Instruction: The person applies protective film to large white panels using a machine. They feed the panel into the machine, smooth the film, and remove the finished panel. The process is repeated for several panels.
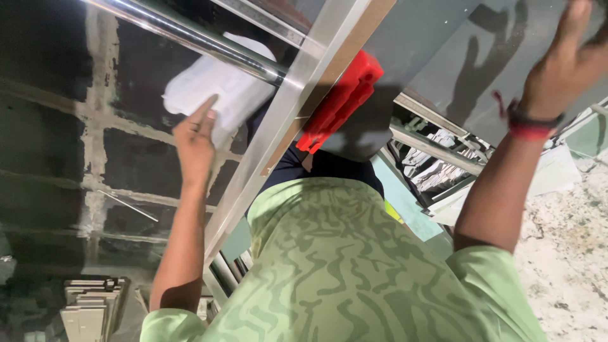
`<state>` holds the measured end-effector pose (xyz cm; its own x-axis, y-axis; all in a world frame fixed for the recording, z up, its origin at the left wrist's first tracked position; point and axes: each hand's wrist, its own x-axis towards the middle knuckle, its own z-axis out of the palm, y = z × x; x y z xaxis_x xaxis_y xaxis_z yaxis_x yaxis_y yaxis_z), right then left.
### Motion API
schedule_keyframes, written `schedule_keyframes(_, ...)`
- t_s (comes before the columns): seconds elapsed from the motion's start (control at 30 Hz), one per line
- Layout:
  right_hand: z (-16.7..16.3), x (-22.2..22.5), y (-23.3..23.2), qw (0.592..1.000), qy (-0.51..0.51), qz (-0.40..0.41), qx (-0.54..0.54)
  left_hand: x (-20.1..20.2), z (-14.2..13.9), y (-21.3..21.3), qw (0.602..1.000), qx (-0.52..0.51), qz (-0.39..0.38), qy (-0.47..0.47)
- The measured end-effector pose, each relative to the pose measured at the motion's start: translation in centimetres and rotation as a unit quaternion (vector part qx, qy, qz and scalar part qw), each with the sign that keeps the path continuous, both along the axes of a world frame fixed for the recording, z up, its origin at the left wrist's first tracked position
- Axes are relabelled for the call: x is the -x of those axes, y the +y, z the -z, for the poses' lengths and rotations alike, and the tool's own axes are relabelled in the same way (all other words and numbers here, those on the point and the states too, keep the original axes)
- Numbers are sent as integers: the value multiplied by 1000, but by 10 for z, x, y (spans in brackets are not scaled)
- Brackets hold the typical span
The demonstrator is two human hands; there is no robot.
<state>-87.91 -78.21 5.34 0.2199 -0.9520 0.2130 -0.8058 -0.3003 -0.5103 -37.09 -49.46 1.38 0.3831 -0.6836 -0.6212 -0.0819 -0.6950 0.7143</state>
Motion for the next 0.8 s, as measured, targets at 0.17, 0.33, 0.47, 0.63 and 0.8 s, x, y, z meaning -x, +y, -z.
schedule_keyframes(0.17, -30, -27, 61, 991, -129, 14, -40, 57, 14, -1, 992, -5, 55, -114)
schedule_keyframes(0.33, -23, -30, 101, 965, -209, 64, -144, 56, 21, 6, 996, -83, 14, 41)
schedule_keyframes(0.47, -15, -36, 128, 957, -206, 65, -195, 22, 14, 5, 999, 43, 20, -18)
schedule_keyframes(0.63, -14, -59, 150, 949, -185, 80, -242, -6, 7, -2, 999, 23, -15, -23)
schedule_keyframes(0.8, -14, -78, 154, 950, -173, 79, -246, 14, 13, -15, 997, 52, -44, 18)
